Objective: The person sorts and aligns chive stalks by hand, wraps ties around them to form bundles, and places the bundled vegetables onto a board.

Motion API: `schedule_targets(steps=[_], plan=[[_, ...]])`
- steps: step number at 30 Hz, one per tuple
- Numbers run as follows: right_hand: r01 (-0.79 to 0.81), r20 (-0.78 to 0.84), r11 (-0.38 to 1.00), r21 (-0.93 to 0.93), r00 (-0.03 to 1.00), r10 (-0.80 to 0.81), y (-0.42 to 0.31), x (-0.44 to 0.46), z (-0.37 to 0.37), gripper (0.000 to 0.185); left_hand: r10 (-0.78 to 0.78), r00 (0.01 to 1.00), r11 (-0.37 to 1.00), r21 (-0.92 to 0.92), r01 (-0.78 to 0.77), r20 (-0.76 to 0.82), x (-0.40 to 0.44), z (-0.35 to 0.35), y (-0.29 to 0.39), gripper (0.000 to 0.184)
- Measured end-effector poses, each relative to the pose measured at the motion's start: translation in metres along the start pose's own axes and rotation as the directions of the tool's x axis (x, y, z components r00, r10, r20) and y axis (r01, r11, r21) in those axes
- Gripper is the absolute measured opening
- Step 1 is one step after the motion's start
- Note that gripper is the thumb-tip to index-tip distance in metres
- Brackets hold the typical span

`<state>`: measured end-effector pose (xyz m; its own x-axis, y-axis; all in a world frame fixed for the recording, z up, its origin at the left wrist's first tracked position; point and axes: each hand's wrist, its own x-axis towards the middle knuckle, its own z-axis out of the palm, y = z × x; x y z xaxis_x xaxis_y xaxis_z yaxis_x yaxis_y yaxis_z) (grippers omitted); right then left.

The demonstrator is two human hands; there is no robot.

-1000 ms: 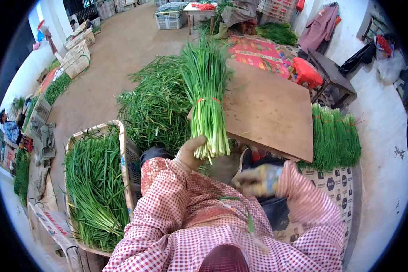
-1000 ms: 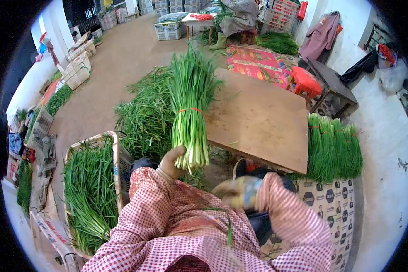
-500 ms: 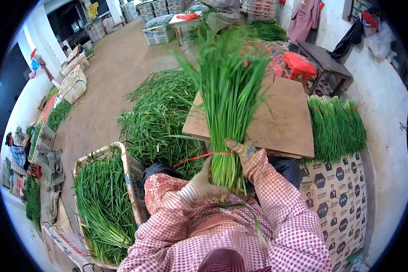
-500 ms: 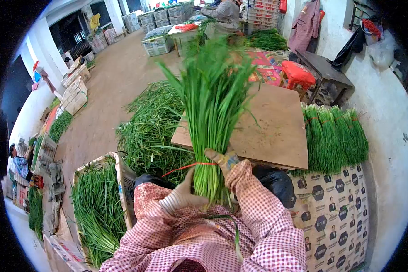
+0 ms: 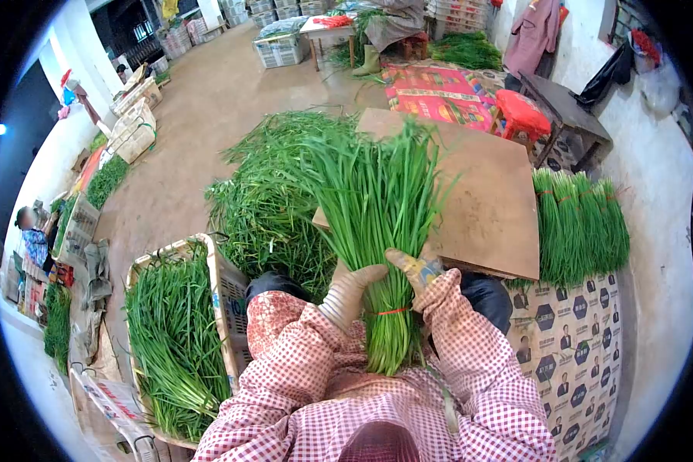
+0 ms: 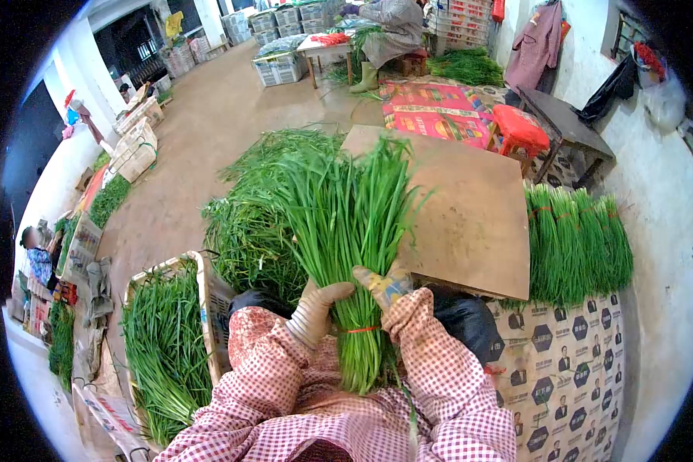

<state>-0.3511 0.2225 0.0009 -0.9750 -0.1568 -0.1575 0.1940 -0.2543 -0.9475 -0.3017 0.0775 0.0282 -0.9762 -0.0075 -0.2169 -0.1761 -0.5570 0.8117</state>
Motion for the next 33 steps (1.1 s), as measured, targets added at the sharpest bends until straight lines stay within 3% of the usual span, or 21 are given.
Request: schedule_targets(steps=[1,3,5,6,9,11,13,14,16,17,20,21,22,23,25,26,27,29,30,32,33], plan=[[-0.004,-0.004,1.0,0.004,1.0,0.004,0.005,0.004,-0.005,0.047,-0.024,1.0,1.0,-0.003,0.024,-0.013,-0.002,0.001,0.002,0.06],[-0.033,-0.013,0.98,-0.197,0.999,0.031,0.032,0.023,-0.035,0.041,0.036,0.999,0.995,-0.099,-0.032,0.039,0.0,-0.012,-0.004,0.058],[0.142,0.088,0.965,-0.222,0.988,-0.125,0.076,0.042,-0.071,0.045,0.019,0.99,0.988,-0.152,0.003,0.139,-0.001,-0.019,0.002,0.06],[-0.03,0.158,0.933,0.358,0.987,-0.029,0.078,0.042,-0.076,0.044,0.03,0.989,0.987,-0.164,-0.006,0.147,-0.002,-0.022,0.0,0.063],[0.032,0.223,0.954,0.297,0.97,-0.102,0.081,0.034,-0.082,0.038,0.012,0.987,0.988,-0.154,0.013,0.163,0.0,-0.026,0.0,0.062],[0.101,0.281,0.985,-0.136,0.958,-0.06,0.026,0.018,-0.052,0.037,0.012,0.985,0.99,-0.14,0.012,0.173,0.004,-0.027,0.002,0.062],[-0.005,0.304,0.955,0.296,0.948,-0.09,0.055,0.049,-0.081,0.049,0.064,0.992,0.988,-0.148,-0.048,0.108,0.008,-0.025,0.009,0.061],[0.061,0.254,0.998,0.033,0.965,-0.067,0.044,0.052,-0.088,0.054,0.073,0.992,0.987,-0.15,-0.057,0.103,0.012,-0.026,0.015,0.061],[-0.131,0.211,0.976,0.173,0.973,0.093,-0.021,0.017,-0.063,0.059,0.045,0.992,0.933,-0.359,0.0,0.117,0.027,-0.03,0.031,0.055],[-0.125,0.221,0.978,0.166,0.972,0.087,-0.024,0.016,-0.075,0.059,0.034,0.991,0.888,-0.458,0.03,0.131,0.035,-0.03,0.04,0.052],[-0.041,0.03,0.999,0.012,0.999,0.041,0.001,0.013,-0.126,0.056,0.133,0.983,0.734,-0.678,-0.014,0.124,0.047,0.016,0.065,0.043],[0.401,0.138,0.77,-0.496,0.912,-0.386,0.037,0.032,-0.138,0.054,0.138,0.984,0.687,-0.726,-0.015,0.11,0.051,0.035,0.067,0.041],[0.627,0.425,0.152,-0.764,0.666,-0.613,0.053,0.042,-0.149,0.051,0.088,0.992,0.65,-0.76,0.011,0.09,0.058,0.052,0.062,0.04],[0.621,0.426,0.135,-0.772,0.662,-0.617,0.039,0.031,-0.14,0.051,0.133,0.938,0.571,-0.799,0.191,0.319,0.053,0.067,0.058,0.036],[0.624,0.151,0.708,-0.333,0.776,-0.613,0.025,0.006,-0.104,0.074,0.038,0.942,0.446,-0.849,0.282,0.333,0.039,0.109,0.04,0.039],[0.667,0.0,0.743,-0.052,0.744,-0.668,0.029,0.022,-0.087,0.055,0.055,0.922,0.503,-0.808,0.306,0.383,0.035,0.121,0.025,0.042],[0.669,-0.007,0.74,-0.069,0.742,-0.671,-0.002,0.006,-0.068,0.055,0.066,0.899,0.558,-0.763,0.326,0.432,0.028,0.13,0.01,0.046],[0.624,-0.181,0.724,0.293,0.78,-0.599,-0.083,-0.045,-0.037,0.069,0.089,0.818,0.707,-0.614,0.35,0.569,0.005,0.14,-0.004,0.045],[0.593,-0.382,0.741,0.315,0.794,-0.473,-0.083,-0.033,-0.054,0.066,0.029,0.735,0.864,-0.387,0.322,0.678,-0.004,0.132,-0.009,0.043],[0.611,-0.338,0.739,0.285,0.785,-0.519,-0.107,-0.034,-0.078,0.062,-0.238,0.589,0.966,0.122,0.23,0.772,-0.016,0.11,0.003,0.041],[0.609,-0.29,0.745,0.271,0.79,-0.54,-0.124,-0.042,-0.075,0.058,-0.426,0.542,0.903,0.375,0.208,0.725,-0.036,0.103,0.029,0.041]])
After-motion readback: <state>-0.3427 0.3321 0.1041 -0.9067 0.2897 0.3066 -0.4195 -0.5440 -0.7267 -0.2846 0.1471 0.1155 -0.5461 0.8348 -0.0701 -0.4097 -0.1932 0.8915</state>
